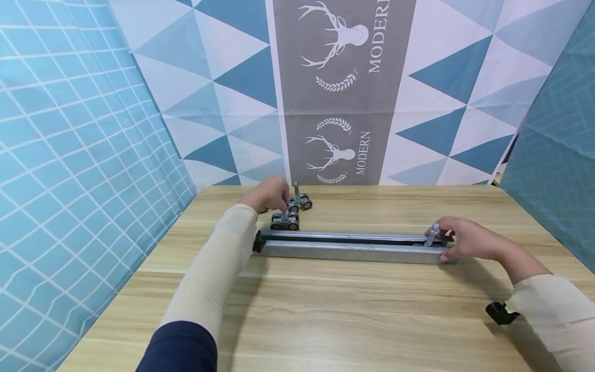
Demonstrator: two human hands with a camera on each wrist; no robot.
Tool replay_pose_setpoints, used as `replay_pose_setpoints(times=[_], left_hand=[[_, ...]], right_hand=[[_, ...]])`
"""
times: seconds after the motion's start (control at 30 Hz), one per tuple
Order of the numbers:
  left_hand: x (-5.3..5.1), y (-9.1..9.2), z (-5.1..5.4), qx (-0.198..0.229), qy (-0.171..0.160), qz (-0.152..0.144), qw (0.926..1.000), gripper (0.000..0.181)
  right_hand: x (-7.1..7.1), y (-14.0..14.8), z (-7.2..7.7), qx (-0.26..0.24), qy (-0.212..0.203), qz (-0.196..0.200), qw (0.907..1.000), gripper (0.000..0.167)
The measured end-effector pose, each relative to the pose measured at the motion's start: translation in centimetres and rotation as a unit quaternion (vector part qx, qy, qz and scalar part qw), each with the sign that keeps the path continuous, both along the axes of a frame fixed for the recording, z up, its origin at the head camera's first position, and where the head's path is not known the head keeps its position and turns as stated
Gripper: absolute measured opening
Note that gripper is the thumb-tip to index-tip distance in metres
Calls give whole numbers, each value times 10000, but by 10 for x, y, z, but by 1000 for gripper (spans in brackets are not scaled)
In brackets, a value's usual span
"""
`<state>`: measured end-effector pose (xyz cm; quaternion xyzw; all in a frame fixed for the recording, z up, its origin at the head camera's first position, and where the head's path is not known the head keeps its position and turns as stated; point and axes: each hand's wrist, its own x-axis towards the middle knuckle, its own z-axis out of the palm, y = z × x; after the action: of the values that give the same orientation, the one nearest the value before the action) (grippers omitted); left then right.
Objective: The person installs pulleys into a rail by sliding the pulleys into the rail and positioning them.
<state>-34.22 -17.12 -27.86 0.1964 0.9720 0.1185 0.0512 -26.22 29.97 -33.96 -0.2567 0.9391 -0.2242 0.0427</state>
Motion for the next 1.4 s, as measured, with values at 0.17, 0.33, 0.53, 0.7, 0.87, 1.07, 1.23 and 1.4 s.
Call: replay_pose_setpoints(times=[0.17,0.33,0.53,0.7,0.87,1.07,1.23,1.4], left_hand=[[1,-6,1,-108,-15,4,9999,12],[2,-12,3,-162,-31,-91,9998,16],[5,-20,10,-198,152,-187,9995,21],[9,-29,18,-239,309,-258,9989,22],[16,-39,27,-306,349,-130,9988,19],[26,-55,39,-271,344,26,9990,10],[35,-68,48,-279,299,112,9991,11],[44,-82,55,-254,242,118,9993,7]], right_hand=[[0,-1,1,-36,-38,-48,10000,52],[0,0,0,-69,-43,-43,10000,55],[1,2,-1,-58,143,9,9999,54],[1,2,-2,-119,-10,-67,9999,53],[1,1,-3,-151,20,-77,9999,49],[0,1,-4,-116,96,-33,9999,48],[1,1,-3,-155,-32,-61,9999,48],[2,-1,-3,-212,-206,-144,9995,48]])
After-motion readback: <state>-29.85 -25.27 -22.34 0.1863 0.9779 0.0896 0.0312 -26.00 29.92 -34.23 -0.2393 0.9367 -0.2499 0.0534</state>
